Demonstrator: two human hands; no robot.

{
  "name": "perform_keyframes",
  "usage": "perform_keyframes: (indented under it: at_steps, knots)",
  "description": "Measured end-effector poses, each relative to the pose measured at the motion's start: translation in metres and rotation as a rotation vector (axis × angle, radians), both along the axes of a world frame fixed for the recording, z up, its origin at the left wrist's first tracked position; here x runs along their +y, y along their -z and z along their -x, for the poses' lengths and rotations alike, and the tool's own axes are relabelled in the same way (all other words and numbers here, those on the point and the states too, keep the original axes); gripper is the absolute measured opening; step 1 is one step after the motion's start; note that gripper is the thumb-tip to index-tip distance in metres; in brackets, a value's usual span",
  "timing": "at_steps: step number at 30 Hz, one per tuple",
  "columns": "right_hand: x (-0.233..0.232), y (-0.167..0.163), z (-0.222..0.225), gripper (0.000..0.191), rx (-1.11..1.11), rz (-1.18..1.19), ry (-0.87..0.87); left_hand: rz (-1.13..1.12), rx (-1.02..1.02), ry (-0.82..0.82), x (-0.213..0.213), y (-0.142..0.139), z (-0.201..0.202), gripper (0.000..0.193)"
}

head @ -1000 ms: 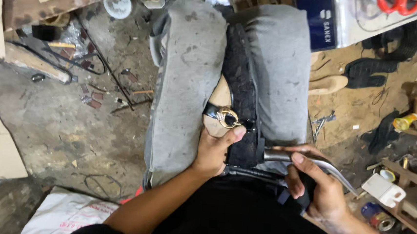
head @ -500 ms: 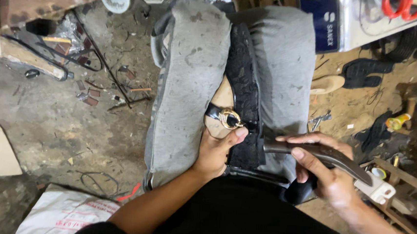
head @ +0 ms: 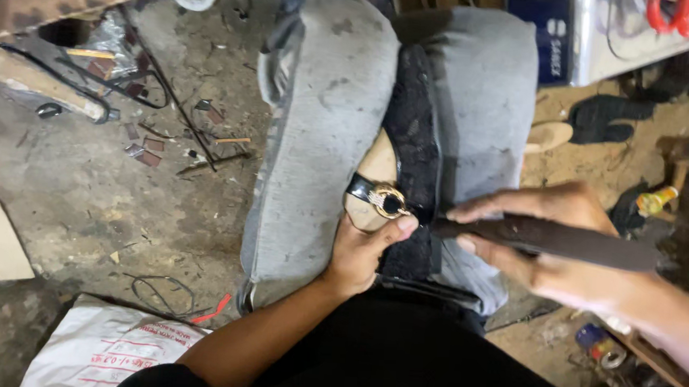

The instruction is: The person sits on the floor of a shoe workshop and works a black rubber sole, trimming and pressing its edge with a curved hand blade. They then align the sole onto a shoe upper resting on their lap, press the parts together, and place finished shoes onto a shelf rack.

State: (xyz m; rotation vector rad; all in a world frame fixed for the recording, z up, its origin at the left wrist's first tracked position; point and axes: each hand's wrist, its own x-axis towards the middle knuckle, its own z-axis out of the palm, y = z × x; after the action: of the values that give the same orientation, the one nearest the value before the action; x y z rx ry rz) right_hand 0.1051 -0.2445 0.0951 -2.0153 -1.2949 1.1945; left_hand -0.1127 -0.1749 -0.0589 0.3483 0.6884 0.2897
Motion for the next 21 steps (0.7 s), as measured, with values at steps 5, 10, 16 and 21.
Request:
perform_keyframes:
  at_steps: [5,10,16,21]
  knots:
    - [0.002,-0.008,0.021,0.028,0.177,0.25,0.475,0.035,-0.065,-0.042,-0.003,0.003,-0.002,0.027]
    - [-0.029,0.009,0.054,0.027,0.256,0.042,0.844,0.033,-0.036,-0.049,0.0,0.0,-0.006,0.028]
    - [-0.027,0.021,0.06,0.031,0.904,-0.166,1.263,0.098,0.078,-0.014,0.0,0.001,-0.006,0.043]
    - [-0.008,0.005,0.038,0.025,0.23,0.05,0.765,0.046,-0.079,-0.029,-0.003,0.006,-0.002,0.026]
